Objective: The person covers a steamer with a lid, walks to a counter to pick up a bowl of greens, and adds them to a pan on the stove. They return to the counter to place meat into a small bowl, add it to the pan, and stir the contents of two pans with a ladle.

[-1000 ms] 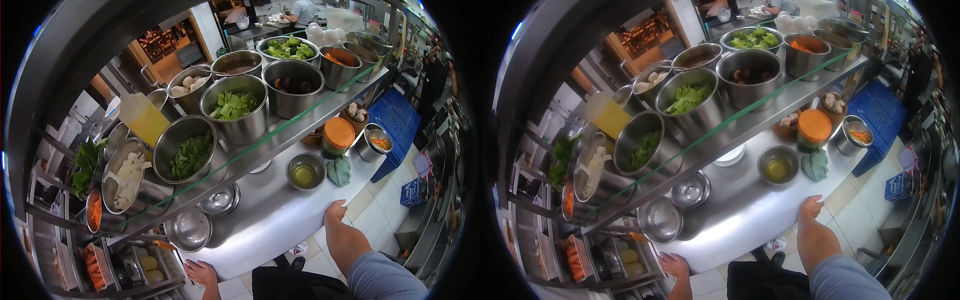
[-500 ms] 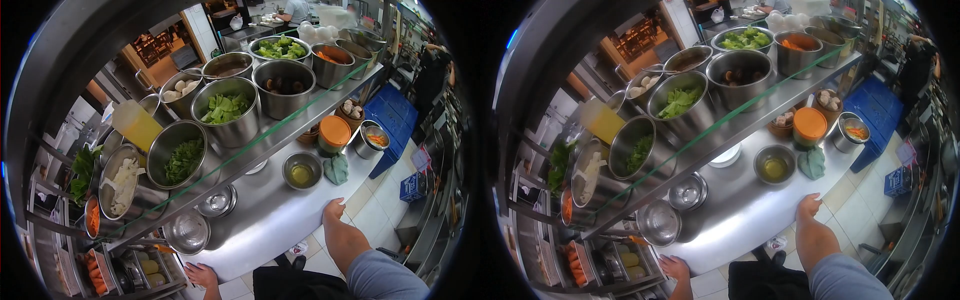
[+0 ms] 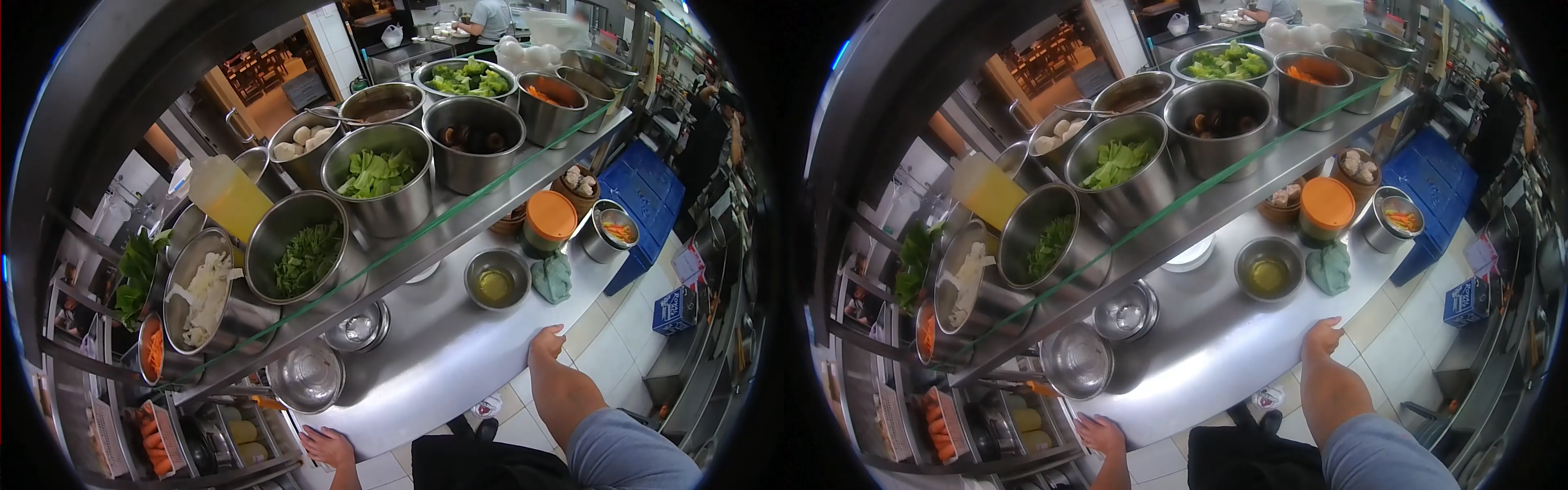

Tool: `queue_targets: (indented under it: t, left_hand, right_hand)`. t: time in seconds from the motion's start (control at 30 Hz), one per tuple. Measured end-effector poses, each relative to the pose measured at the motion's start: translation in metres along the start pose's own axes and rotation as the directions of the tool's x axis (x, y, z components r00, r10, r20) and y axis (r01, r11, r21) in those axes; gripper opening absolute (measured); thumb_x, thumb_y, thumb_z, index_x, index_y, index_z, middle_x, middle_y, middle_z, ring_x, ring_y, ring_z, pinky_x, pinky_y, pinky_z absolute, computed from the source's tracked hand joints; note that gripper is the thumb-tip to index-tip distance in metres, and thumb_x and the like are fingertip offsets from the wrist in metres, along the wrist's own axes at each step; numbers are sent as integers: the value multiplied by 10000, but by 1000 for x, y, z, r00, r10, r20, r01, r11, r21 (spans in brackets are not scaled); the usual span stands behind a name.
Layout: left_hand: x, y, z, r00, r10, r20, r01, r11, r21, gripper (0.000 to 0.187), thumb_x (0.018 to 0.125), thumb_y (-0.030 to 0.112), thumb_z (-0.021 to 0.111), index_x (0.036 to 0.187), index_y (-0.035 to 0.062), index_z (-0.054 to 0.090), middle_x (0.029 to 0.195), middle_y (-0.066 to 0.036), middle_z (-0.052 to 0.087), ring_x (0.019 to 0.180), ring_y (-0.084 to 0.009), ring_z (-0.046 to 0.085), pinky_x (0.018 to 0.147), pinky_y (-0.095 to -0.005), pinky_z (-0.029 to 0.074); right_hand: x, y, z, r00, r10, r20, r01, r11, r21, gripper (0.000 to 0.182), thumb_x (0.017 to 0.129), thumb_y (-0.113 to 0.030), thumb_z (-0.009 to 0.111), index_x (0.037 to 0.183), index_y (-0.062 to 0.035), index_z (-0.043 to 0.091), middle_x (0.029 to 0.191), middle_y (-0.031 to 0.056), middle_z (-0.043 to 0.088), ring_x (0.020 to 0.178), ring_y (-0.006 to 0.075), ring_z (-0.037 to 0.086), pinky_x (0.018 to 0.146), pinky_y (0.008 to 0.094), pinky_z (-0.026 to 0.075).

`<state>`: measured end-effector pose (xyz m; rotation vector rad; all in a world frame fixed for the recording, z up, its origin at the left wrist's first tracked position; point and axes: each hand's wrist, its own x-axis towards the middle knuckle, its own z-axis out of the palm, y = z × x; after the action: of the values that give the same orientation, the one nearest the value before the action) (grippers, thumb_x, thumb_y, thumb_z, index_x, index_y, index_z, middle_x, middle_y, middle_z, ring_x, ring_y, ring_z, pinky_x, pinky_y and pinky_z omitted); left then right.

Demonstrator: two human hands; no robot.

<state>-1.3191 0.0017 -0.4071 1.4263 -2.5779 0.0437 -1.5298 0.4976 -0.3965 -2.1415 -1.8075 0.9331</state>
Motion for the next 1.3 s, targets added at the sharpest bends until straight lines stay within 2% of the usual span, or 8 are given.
queue_targets:
  t: [0.47, 0.87, 0.93, 0.97, 1.03, 1.3]
  left_hand:
    - [-1, 4, -4, 1000, -1, -13, 1, 1000, -14, 553, 956, 297, 456, 1451, 59, 391, 1484, -199, 379, 1383, -352, 345, 1096, -589, 251]
    - [-1, 3, -4, 1000, -8, 5, 8, 1000, -24, 557, 955, 294, 463, 1455, 64, 381, 1497, -187, 357, 1394, -348, 332, 1106, -600, 241]
    - [-1, 2, 0, 997, 32, -68, -29, 999, 46, 541, 956, 310, 437, 1436, 63, 403, 1450, -213, 418, 1343, -360, 400, 1054, -552, 316]
    - [-1, 2, 0, 997, 33, -68, -30, 999, 46, 541, 956, 310, 437, 1436, 63, 403, 1450, -213, 418, 1343, -360, 400, 1054, -552, 316]
    - [0, 2, 0, 1000, -12, 3, 12, 1000, -21, 557, 956, 293, 462, 1457, 64, 382, 1497, -189, 357, 1395, -346, 331, 1117, -598, 226]
    - [-1, 3, 0, 1000, -12, 2, 12, 1000, -8, 555, 959, 297, 453, 1455, 59, 382, 1494, -193, 359, 1395, -346, 329, 1117, -597, 228]
  right_hand:
    - [-9, -7, -10, 998, 17, 58, -17, 1000, 0, 635, 987, -514, 329, 1336, -9, 493, 1211, 295, 605, 1136, 466, 576, 997, 508, 460]
    - [-13, -8, -14, 999, 5, 50, -5, 1000, 9, 627, 987, -518, 323, 1298, -11, 521, 1190, 296, 615, 1120, 469, 585, 986, 517, 464]
    - [-11, -6, -12, 999, 3, 47, -4, 1000, 10, 626, 986, -518, 323, 1298, -12, 520, 1189, 295, 616, 1119, 470, 585, 985, 518, 463]
    - [-10, -6, -12, 999, 2, 44, -3, 1000, 11, 626, 986, -518, 324, 1297, -12, 520, 1189, 294, 616, 1118, 471, 585, 985, 520, 463]
    - [-10, -6, -11, 999, 2, 38, -3, 1000, 18, 624, 986, -518, 323, 1296, -12, 520, 1188, 295, 616, 1117, 472, 585, 985, 521, 462]
    - [-4, -2, -5, 1000, -5, 30, 4, 1000, 13, 621, 985, -518, 328, 1282, -8, 522, 1164, 306, 620, 1102, 480, 589, 973, 529, 467]
